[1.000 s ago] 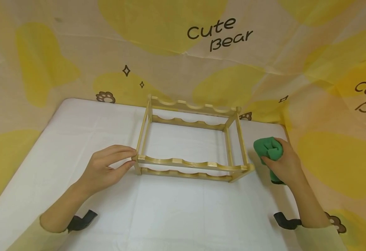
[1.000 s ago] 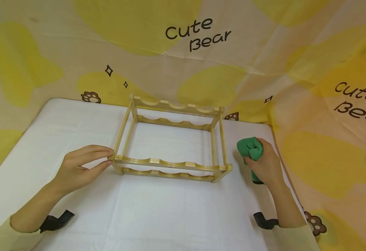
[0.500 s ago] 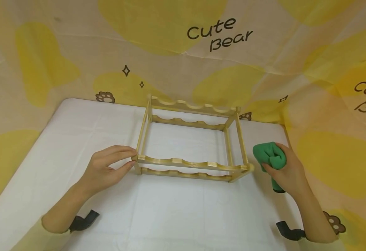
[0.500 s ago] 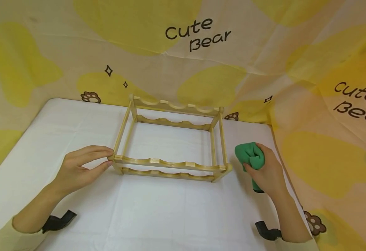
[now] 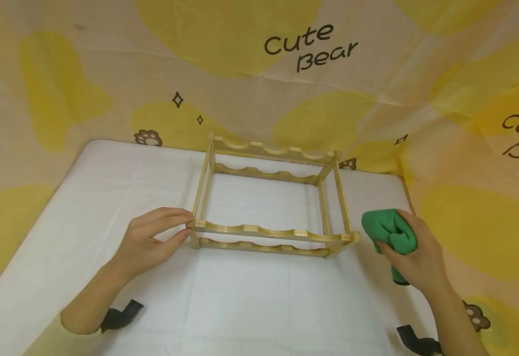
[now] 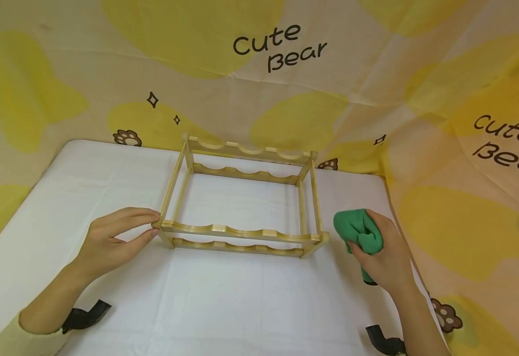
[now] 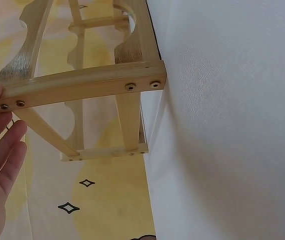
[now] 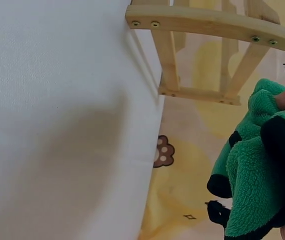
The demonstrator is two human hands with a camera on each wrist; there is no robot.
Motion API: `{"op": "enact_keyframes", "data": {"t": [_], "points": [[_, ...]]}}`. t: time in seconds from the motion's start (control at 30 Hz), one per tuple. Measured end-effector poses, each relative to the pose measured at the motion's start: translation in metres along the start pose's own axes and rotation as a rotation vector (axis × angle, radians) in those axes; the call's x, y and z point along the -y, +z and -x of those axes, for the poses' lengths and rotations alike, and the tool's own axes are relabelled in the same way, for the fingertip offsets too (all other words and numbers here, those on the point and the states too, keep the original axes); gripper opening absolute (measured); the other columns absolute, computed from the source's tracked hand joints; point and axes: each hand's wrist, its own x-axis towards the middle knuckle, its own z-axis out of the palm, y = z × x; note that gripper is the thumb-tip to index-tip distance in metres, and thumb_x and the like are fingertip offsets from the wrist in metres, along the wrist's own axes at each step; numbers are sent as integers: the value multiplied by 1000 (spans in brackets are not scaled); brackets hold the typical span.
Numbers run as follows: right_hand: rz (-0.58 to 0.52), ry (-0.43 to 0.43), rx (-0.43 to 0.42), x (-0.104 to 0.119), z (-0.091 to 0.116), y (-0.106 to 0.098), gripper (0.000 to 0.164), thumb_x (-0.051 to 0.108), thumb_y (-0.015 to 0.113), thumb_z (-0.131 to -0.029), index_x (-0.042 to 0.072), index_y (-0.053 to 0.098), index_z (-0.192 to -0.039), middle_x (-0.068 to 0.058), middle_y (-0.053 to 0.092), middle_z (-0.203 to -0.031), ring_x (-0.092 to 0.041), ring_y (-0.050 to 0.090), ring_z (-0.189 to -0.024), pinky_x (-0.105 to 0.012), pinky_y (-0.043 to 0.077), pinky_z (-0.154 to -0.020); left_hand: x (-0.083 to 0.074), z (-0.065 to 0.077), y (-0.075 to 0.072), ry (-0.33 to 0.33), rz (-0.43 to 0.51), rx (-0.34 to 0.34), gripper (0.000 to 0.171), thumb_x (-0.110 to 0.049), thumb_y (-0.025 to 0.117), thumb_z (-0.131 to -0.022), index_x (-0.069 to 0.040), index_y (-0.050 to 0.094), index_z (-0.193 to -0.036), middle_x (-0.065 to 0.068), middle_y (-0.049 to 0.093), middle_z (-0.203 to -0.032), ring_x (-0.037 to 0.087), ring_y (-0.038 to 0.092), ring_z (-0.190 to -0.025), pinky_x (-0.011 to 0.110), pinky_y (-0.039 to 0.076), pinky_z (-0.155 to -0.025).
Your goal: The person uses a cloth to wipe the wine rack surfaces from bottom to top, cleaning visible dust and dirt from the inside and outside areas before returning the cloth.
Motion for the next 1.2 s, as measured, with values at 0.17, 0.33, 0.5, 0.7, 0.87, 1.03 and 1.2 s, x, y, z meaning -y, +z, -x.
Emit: {"op": "enact_keyframes", "data": {"t": [0.17,0.33,0.5,0.7,0.87,1.03,1.2], "points": [[-68,-112,-63,2,4,-2,73,31,89,-82,-7,60,-138,20,56,-133,7,51,-114,-8,39,-97,-1,-1,0,3,-10,-4,35,-30,68,-104,3,79,-102,15,77,-99,23,72,-93,15,54,-96],[-81,-191,-91,8,6,-4,90,65,72,-88,-13,61,-131,18,57,-135,4,54,-116,-9,41,-99,-1,-1,0,7,-7,-5,34,-29,68,-104,3,79,-102,16,77,-99,23,72,-92,15,54,-96],[-97,-263,-85,19,9,-5,86,60,73,-91,-17,60,-125,13,58,-134,2,55,-117,-10,43,-100,0,0,0,10,-8,-4,34,-28,68,-104,4,79,-101,16,77,-99,23,72,-93,15,54,-96],[-122,-341,-79,39,11,-4,80,56,72,-94,-19,60,-119,7,62,-133,0,56,-121,-12,44,-102,-1,-1,1,42,-33,-10,34,-27,67,-105,4,80,-100,16,76,-98,29,73,-87,15,56,-93],[-144,-414,-76,56,12,-1,75,51,71,-97,-20,61,-117,-7,66,-129,-4,56,-128,-15,45,-107,-3,-3,1,55,-53,-19,32,-26,66,-105,2,80,-98,16,76,-98,31,73,-85,16,57,-90],[-151,-457,-81,70,16,2,69,48,70,-98,-18,63,-115,-21,68,-117,-3,58,-126,-15,45,-107,-5,-4,1,53,-57,-17,31,-25,66,-105,2,80,-98,16,76,-98,31,73,-84,16,56,-91],[-150,-504,-9,75,22,11,63,45,66,-100,-16,65,-115,-28,66,-112,-2,57,-127,-12,45,-105,-5,-4,1,54,-65,-16,31,-26,65,-105,1,80,-98,15,76,-98,31,74,-84,16,57,-90]]}}
